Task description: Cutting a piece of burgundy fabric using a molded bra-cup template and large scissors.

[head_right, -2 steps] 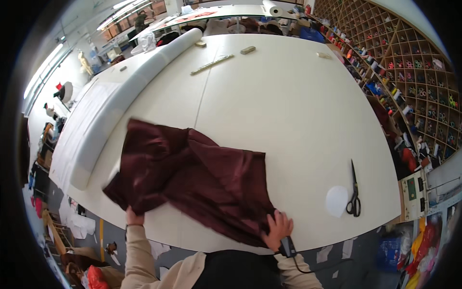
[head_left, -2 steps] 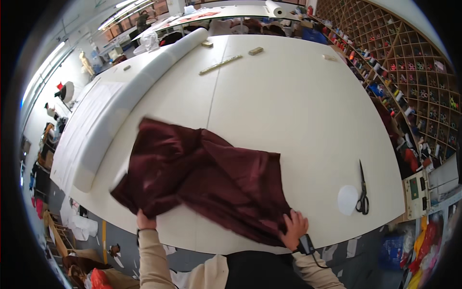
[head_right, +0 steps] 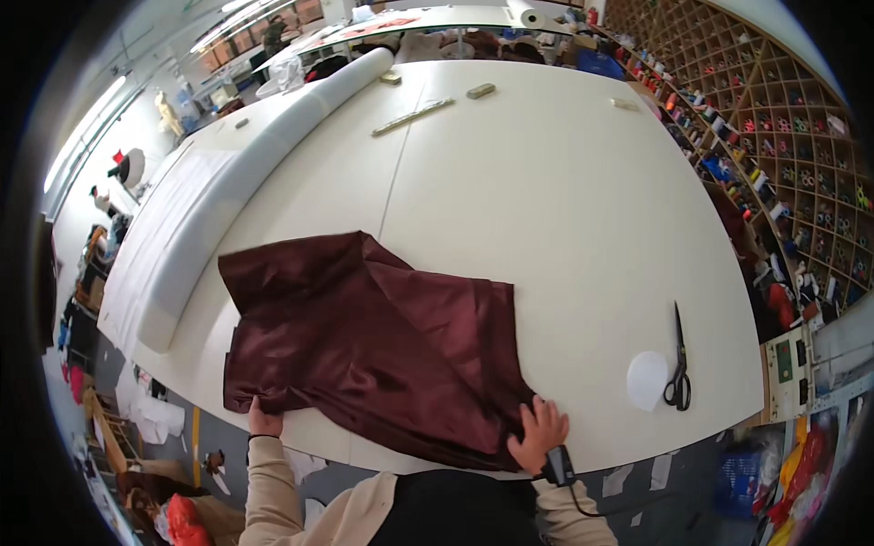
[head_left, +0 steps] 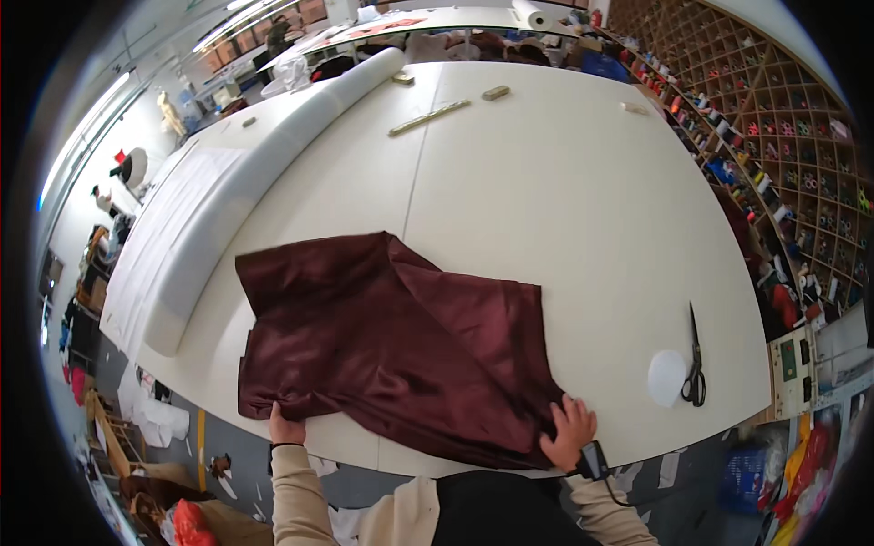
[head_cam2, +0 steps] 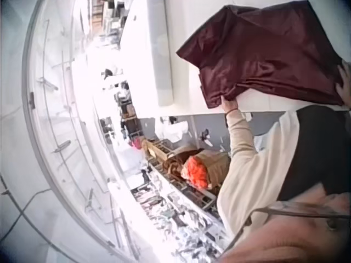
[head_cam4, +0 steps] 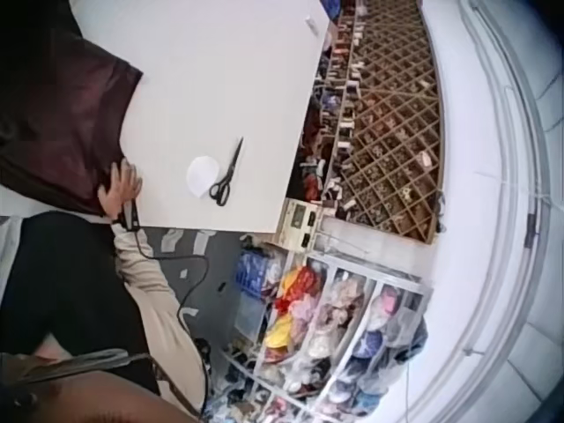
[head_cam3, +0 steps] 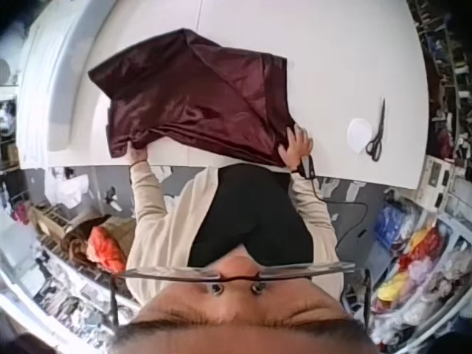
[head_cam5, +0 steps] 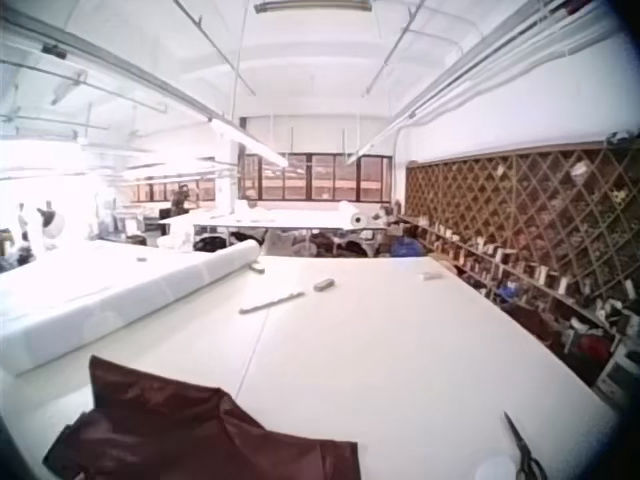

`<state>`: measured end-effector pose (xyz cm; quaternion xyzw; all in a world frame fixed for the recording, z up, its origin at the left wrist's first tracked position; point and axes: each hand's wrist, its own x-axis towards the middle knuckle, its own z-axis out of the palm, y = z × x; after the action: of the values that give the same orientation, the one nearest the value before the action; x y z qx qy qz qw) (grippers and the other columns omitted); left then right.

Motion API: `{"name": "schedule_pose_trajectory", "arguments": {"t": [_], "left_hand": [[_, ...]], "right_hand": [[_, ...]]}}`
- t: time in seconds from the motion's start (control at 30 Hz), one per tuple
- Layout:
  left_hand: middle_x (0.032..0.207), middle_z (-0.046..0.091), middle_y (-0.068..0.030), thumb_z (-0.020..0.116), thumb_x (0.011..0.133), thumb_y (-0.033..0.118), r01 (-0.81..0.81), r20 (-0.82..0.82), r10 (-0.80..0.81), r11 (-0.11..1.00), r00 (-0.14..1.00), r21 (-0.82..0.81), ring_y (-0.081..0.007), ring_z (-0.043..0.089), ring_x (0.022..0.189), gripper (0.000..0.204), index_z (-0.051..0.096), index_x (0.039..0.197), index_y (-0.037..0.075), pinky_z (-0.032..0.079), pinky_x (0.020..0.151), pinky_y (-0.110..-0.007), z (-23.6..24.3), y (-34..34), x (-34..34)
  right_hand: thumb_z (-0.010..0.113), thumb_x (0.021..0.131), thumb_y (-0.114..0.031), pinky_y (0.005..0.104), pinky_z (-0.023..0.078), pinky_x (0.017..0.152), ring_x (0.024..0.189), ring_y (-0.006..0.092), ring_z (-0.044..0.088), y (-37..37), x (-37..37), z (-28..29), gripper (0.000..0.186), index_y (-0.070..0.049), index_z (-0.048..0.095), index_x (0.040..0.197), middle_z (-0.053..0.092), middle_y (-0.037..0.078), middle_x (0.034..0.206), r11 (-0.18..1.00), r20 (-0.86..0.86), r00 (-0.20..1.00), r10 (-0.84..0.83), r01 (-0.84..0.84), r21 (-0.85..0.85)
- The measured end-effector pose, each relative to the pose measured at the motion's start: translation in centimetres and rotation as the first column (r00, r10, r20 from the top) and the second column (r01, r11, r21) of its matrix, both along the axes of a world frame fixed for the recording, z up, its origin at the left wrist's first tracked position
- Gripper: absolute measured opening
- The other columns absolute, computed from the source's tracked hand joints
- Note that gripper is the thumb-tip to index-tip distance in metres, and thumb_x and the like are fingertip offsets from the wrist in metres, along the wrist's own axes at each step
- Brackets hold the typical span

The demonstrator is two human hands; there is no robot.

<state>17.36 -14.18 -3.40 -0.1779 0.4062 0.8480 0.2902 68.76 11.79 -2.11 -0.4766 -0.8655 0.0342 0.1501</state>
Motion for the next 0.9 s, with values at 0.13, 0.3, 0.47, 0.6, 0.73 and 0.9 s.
{"name": "schedule_pose_trajectory", "arguments": {"t": [0.13, 0.3, 0.47, 0.6, 0.73, 0.9], "left_hand": [[0.119, 0.065, -0.007, 0.054, 0.097, 0.031, 0.216, -0.102, -0.212, 0.976, 0.972, 0.036, -0.0248, 0.06, 0.111, 0.035, 0.06, 0.122, 0.007, 0.044, 0.102, -0.044, 0.5, -0.8, 0.4], [0.126, 0.059, -0.0133, 0.054, 0.093, 0.01, 0.002, -0.118, -0.008, 0.998, 0.993, -0.055, -0.0312, 0.061, 0.109, 0.037, 0.051, 0.129, 0.002, 0.045, 0.102, -0.046, -2.3, -1.5, 0.3], [0.12, 0.061, -0.0155, 0.049, 0.089, 0.002, 0.047, -0.084, -0.058, 0.991, 0.995, -0.126, -0.0312, 0.061, 0.104, 0.034, 0.052, 0.123, 0.0, 0.047, 0.098, -0.044, -3.7, -3.8, -2.5], [0.117, 0.059, -0.0119, 0.047, 0.089, 0.001, 0.071, -0.048, -0.081, 0.982, 0.996, -0.175, -0.0297, 0.06, 0.104, 0.036, 0.047, 0.125, 0.004, 0.047, 0.094, -0.049, -0.9, -3.0, -0.5], [0.115, 0.056, -0.0144, 0.051, 0.086, -0.002, -0.161, -0.099, 0.138, 0.941, 0.986, -0.296, -0.0259, 0.059, 0.099, 0.072, 0.017, 0.148, 0.01, 0.049, 0.086, -0.047, 1.1, -4.8, 1.3], [0.11, 0.056, -0.0134, 0.059, 0.084, 0.002, -0.321, -0.348, 0.121, 0.727, 0.93, -0.606, -0.0214, 0.058, 0.093, 0.073, 0.022, 0.147, 0.003, 0.051, 0.079, -0.035, -0.2, -5.0, 0.4]], "right_hand": [[0.07, 0.066, -0.033, 0.0554, 0.029, 0.105, 0.128, 0.0398, 0.041, 0.8, 2.2, 0.1, 0.065, -0.007, 0.058, 0.124, 0.049, 0.016, 0.138, 0.985, -0.008, 1.0, 0.01, -0.011, -0.172], [0.07, 0.076, -0.048, 0.0557, 0.03, 0.104, 0.129, 0.0413, 0.04, 1.6, -1.9, 1.5, 0.081, -0.003, 0.044, 0.138, 0.043, 0.021, 0.142, 0.955, -0.234, 0.942, 0.24, -0.273, -0.12], [0.064, 0.082, -0.046, 0.062, 0.022, 0.109, 0.138, 0.0402, 0.03, 7.2, -5.1, -1.3, 0.078, -0.007, 0.038, 0.145, 0.037, 0.023, 0.147, 0.994, 0.171, 0.981, 0.091, -0.077, -0.084], [0.063, 0.084, -0.036, 0.0561, 0.024, 0.111, 0.136, 0.0434, 0.032, 15.2, -1.2, -1.5, 0.071, 0.001, 0.04, 0.14, 0.036, 0.024, 0.147, 0.97, 0.166, 0.964, -0.206, 0.223, -0.091], [0.073, 0.075, -0.032, 0.0533, 0.03, 0.108, 0.132, 0.0455, 0.037, 11.6, -1.5, 1.5, 0.077, 0.0, 0.043, 0.139, 0.041, 0.027, 0.143, 0.955, -0.099, 0.951, 0.293, -0.296, -0.015], [0.072, 0.075, -0.022, 0.0507, 0.037, 0.103, 0.123, 0.0415, 0.047, 7.3, -0.6, -0.6, 0.044, -0.006, 0.062, 0.114, 0.053, 0.019, 0.132, 0.915, -0.054, 0.919, 0.39, -0.393, -0.095]]}}
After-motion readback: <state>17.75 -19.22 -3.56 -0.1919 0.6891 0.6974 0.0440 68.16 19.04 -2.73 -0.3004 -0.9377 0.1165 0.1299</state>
